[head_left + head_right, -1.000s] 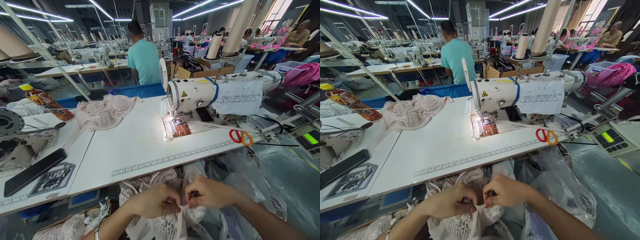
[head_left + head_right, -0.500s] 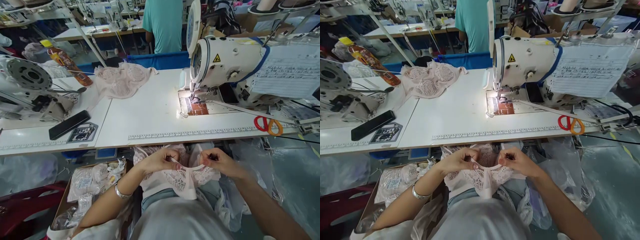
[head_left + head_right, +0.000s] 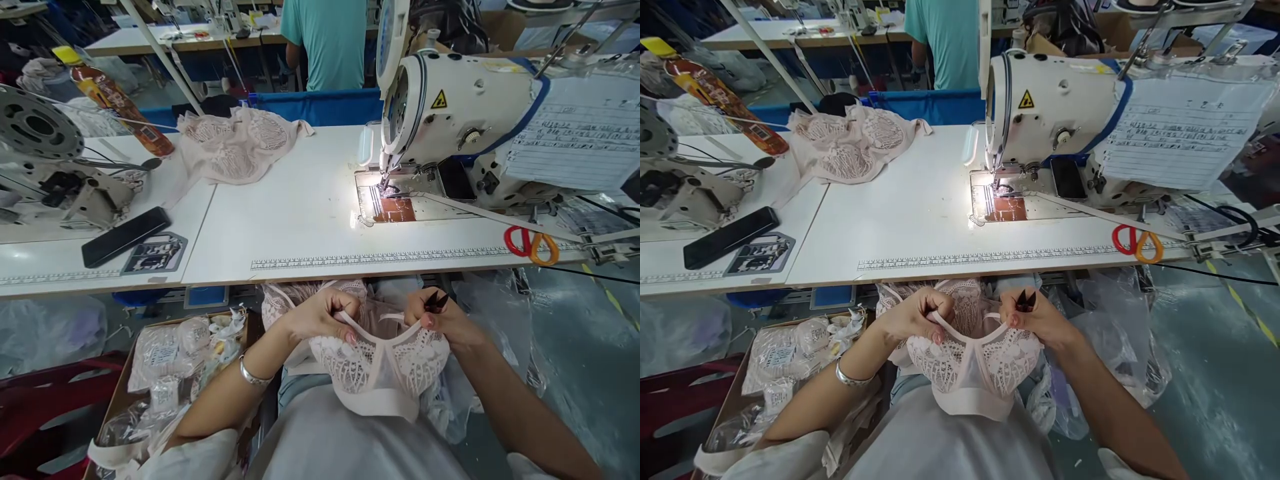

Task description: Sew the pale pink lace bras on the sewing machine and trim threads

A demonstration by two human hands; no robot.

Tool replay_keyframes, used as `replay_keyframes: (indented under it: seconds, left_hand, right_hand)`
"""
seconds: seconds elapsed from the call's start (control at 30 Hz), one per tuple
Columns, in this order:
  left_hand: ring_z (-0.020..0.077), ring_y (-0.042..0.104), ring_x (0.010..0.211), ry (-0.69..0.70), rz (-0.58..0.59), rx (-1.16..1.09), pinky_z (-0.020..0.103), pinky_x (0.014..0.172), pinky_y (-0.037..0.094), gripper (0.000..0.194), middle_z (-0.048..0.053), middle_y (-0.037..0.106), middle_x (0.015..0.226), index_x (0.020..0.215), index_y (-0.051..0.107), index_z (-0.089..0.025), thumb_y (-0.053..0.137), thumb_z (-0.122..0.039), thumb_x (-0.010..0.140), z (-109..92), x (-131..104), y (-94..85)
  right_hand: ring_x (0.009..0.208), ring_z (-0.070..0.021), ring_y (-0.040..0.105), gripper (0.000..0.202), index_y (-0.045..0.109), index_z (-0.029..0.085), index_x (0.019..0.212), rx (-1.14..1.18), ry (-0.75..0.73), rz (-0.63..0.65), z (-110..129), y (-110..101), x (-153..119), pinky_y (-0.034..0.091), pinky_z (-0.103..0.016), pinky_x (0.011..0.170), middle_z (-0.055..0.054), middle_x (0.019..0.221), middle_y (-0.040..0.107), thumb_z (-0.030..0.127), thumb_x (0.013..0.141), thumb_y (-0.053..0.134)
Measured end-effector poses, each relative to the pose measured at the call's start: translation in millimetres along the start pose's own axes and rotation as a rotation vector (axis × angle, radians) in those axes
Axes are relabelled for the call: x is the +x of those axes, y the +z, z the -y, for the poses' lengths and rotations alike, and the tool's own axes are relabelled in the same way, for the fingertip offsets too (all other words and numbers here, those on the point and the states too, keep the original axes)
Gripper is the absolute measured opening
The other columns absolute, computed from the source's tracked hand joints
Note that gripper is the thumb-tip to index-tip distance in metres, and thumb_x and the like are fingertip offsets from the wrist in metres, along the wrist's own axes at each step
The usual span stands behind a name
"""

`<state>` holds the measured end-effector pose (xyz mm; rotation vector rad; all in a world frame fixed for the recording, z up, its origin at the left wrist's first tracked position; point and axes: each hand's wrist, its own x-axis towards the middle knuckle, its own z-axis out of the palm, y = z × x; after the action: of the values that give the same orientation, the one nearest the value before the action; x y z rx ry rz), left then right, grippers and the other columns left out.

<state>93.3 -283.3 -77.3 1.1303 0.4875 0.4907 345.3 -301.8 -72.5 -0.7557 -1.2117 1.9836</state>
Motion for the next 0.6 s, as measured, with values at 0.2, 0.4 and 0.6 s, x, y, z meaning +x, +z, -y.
replay_keyframes:
  seconds: [0.2, 0.4, 0.6]
  left_hand:
    - [0.0055, 0.027, 0.052, 0.003, 0.008, 0.029, 0.022, 0.05, 0.023, 0.067, -0.009, 0.033, 0.053, 0.052, 0.031, -0.019, 0.09, -0.049, 0.062, -2, 0, -1.3]
    - [0.0096, 0.043, 0.059, 0.057, 0.064, 0.235, 0.022, 0.054, 0.035, 0.045, -0.003, 0.051, 0.067, 0.07, 0.05, -0.018, 0.082, -0.049, 0.073, -9, -3, 5.1]
    - [0.011, 0.05, 0.056, 0.177, 0.236, 0.702, 0.025, 0.058, 0.036, 0.04, -0.001, 0.057, 0.061, 0.066, 0.056, -0.019, 0.061, -0.048, 0.094, -12, 0, 25.2]
  right_hand:
    - [0.043, -0.0064, 0.026, 0.051, 0.045, 0.021, 0.056, -0.062, -0.009, 0.033, 2, -4, -2, 0.019, -0.025, 0.044, 0.008, 0.049, 0.038, 0.052, 0.075, 0.081]
    - [0.046, -0.0077, 0.03, 0.05, 0.047, 0.02, 0.057, -0.197, -0.044, 0.032, 7, -1, -2, 0.022, -0.025, 0.046, 0.006, 0.053, 0.041, 0.054, 0.079, 0.077]
    - [0.049, -0.0106, 0.043, 0.041, 0.052, 0.02, 0.061, -0.638, -0.178, 0.027, 15, 30, 4, 0.031, -0.025, 0.048, 0.002, 0.056, 0.053, 0.045, 0.088, 0.069]
